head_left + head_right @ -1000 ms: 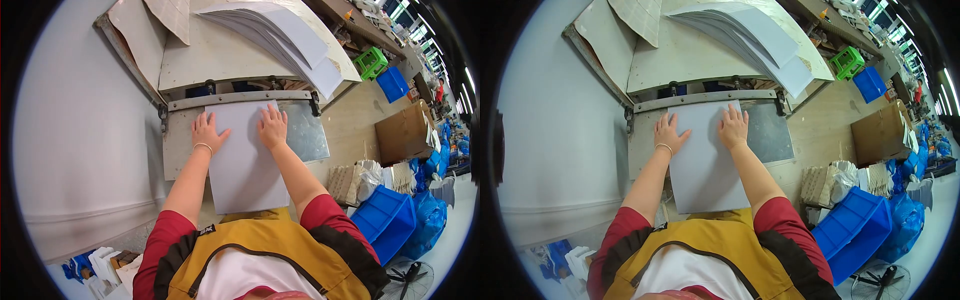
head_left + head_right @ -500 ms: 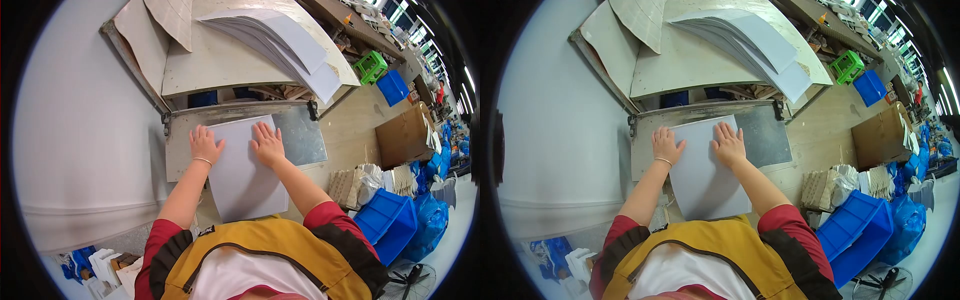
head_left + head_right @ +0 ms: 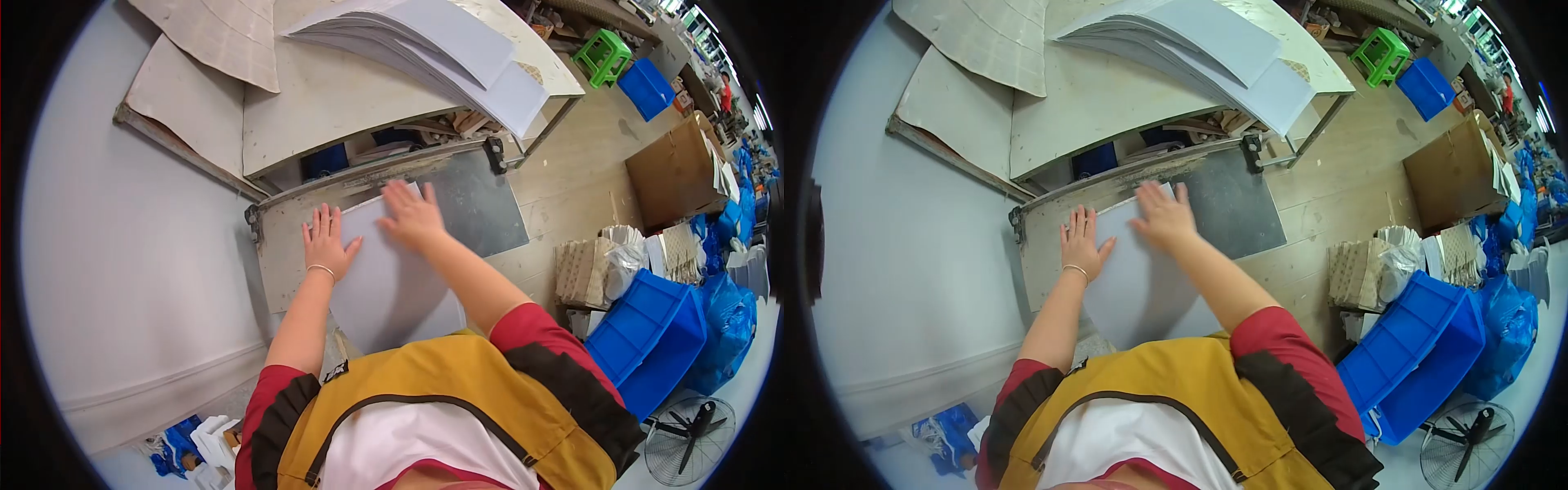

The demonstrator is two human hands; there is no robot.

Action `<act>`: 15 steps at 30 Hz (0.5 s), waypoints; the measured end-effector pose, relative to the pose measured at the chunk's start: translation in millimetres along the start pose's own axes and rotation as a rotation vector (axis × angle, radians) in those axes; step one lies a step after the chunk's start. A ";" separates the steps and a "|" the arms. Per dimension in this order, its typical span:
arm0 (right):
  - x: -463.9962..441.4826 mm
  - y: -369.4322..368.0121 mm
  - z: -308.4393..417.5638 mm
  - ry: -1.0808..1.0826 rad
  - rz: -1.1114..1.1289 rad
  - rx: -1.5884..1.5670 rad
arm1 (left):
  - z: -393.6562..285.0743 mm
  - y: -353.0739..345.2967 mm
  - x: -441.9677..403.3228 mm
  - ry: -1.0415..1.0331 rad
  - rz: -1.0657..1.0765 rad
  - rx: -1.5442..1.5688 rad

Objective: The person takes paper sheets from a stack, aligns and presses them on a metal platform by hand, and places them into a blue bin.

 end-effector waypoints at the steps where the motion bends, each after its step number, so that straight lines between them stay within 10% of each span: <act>1: 6.1 9.9 -16.7 -0.070 -0.003 0.000 | -3.0 0.3 -0.7 0.008 -0.006 0.034; 10: 63.0 7.7 -39.4 -0.268 -0.106 0.062 | -3.5 -0.2 -2.2 0.003 -0.053 0.062; 15: 184.0 -34.9 -33.4 -0.430 -0.589 -0.138 | -1.0 -8.1 -3.8 -0.012 -0.106 0.067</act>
Point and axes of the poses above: each hand's wrist, its own x-axis away from the middle knuckle, its own y-axis out of the back of the hand, z = x × y, the point moved 1 cm from there along -x, towards the middle knuckle, and after that the axes turned 2 degrees about y, right-handed, at the moved point
